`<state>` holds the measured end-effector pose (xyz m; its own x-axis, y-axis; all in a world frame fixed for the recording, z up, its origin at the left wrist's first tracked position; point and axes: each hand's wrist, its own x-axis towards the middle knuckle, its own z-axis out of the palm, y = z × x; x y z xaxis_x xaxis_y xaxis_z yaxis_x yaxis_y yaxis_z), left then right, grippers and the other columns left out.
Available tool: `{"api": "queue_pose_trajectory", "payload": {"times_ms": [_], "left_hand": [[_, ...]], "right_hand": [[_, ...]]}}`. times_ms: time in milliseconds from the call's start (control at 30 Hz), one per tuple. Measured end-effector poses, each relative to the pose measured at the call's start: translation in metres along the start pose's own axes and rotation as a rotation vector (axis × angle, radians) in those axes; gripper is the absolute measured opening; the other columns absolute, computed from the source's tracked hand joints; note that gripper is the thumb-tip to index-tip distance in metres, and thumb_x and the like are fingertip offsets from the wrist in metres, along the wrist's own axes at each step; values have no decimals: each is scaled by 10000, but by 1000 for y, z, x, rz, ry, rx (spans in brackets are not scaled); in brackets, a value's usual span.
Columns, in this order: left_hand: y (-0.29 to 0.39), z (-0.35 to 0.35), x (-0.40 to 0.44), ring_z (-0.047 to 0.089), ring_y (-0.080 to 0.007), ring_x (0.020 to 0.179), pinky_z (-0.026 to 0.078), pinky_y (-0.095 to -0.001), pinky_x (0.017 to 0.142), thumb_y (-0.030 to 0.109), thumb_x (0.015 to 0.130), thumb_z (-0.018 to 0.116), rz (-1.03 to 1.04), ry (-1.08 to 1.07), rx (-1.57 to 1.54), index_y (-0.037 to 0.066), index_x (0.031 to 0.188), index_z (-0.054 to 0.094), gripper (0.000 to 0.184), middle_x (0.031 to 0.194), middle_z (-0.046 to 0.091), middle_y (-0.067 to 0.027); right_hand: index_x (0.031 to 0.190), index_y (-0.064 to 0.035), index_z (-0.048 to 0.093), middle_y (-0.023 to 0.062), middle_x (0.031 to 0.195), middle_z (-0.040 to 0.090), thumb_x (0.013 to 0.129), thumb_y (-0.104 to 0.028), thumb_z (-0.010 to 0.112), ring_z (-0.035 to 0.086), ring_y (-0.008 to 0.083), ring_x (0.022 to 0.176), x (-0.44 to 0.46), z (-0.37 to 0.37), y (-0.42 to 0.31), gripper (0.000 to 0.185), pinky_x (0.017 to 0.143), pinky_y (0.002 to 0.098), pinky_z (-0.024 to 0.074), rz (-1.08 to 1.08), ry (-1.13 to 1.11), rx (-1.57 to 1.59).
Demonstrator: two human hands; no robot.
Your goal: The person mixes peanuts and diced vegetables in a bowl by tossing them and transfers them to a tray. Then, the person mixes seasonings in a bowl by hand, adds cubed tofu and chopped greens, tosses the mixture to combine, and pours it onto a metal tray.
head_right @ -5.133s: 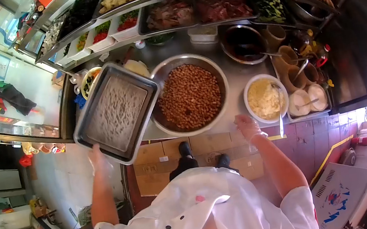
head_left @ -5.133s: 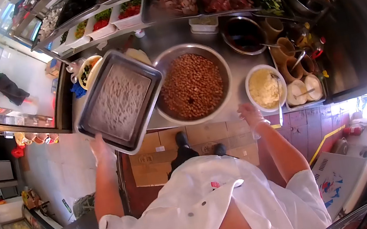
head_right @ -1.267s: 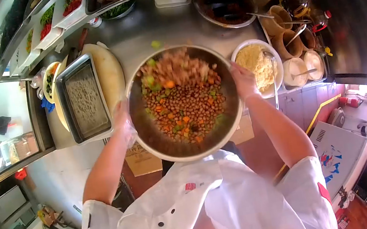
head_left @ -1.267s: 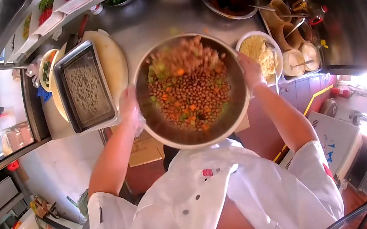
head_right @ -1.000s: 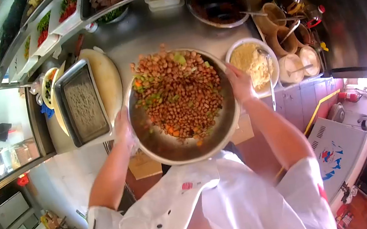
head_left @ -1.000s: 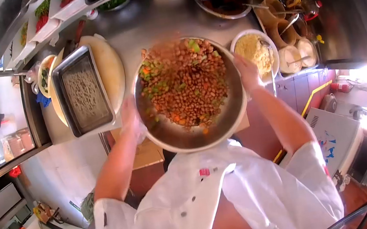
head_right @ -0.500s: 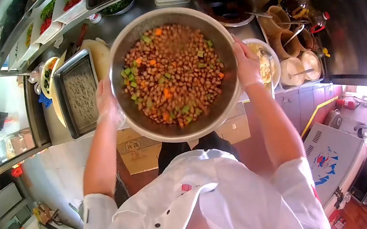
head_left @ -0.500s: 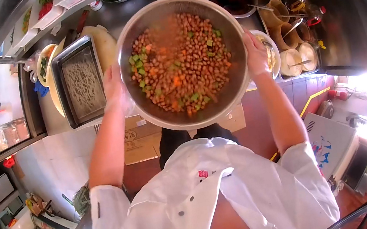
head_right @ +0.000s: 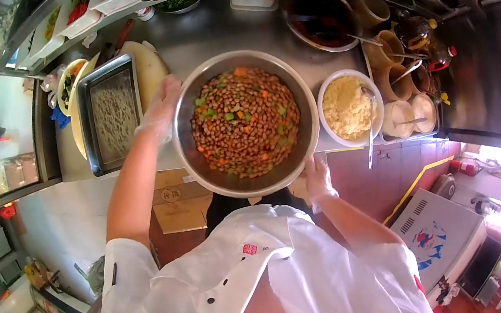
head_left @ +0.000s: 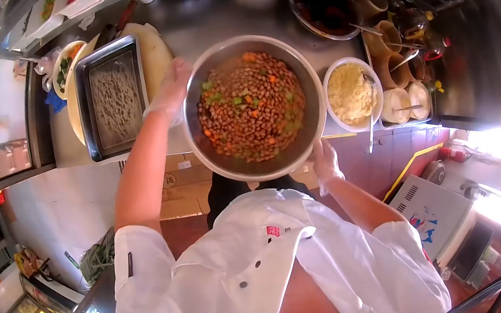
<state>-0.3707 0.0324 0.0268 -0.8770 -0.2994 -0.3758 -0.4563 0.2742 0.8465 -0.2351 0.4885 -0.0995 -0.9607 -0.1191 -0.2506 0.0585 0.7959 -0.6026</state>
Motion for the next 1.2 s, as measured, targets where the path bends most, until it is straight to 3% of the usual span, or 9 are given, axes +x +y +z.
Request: {"api": "queue_pose_trajectory", "payload": {"times_ms": [200,333,600,733,833,867,1033,1167,1200], "left_hand": [[-84,5,-58,600,-280,1151,545,-442,905,542,1005,493,-317,118,-268,60,1417,474,634,1304,568,-183],[-122,22,-42,660,-256,960,587,-415,779,482,1018,497,-272,177,-494,61,1271,562,495,1119,635,-128],[28,-9,-94,625,-172,883,514,-334,797,373,1013,557,-247,263,-609,68,1170,624,349,959,650,-93],[-62,8,-90,624,-181,889,521,-357,813,410,1009,556,-387,266,-538,62,1133,608,373,1016,630,-92],[58,-11,-92,613,-186,888,553,-387,791,410,1023,517,-541,160,-473,53,1155,569,384,1024,608,-87],[54,-14,-88,611,-186,906,562,-390,777,410,1023,517,-469,131,-582,51,1146,566,383,1033,604,-89],[-86,9,-86,573,-218,1092,430,-368,1000,437,1012,538,-326,260,-463,69,1414,508,546,1245,629,-102],[24,-6,-75,601,-232,1006,522,-419,793,411,1018,534,-498,236,-286,52,1272,544,440,1083,634,-117],[45,-4,-76,618,-218,899,535,-390,664,413,1023,529,-397,179,-675,71,1188,556,380,1019,618,-96]], "right_hand": [[1401,-41,521,224,1307,597,1028,-468,452,640,310,1107,64,-70,-83,572,931,414,513,364,40,615],[1381,-24,545,236,1339,585,1025,-469,420,542,353,1251,142,-58,-72,583,1080,402,386,237,116,371],[1249,-20,664,207,1171,696,992,-426,540,652,305,1097,133,-153,-175,496,978,389,470,189,180,330],[1208,-5,681,180,1076,711,990,-393,566,654,292,974,125,-77,-93,460,915,388,480,109,256,344],[1271,-21,663,170,1153,709,999,-353,565,654,263,1014,149,-120,-137,440,954,355,475,216,89,354],[1319,-32,637,166,1190,702,1008,-324,556,648,233,1025,148,-128,-155,435,966,327,471,235,87,729],[1303,-47,645,165,1199,704,999,-355,568,649,250,1102,122,-94,-113,440,994,352,462,65,327,432],[1198,-43,699,163,1125,717,999,-353,568,650,239,1101,141,-98,-122,391,992,349,458,202,201,640],[1180,-38,706,153,1096,722,1005,-342,569,638,224,1124,150,-111,-137,376,1024,331,441,211,177,806]]}}
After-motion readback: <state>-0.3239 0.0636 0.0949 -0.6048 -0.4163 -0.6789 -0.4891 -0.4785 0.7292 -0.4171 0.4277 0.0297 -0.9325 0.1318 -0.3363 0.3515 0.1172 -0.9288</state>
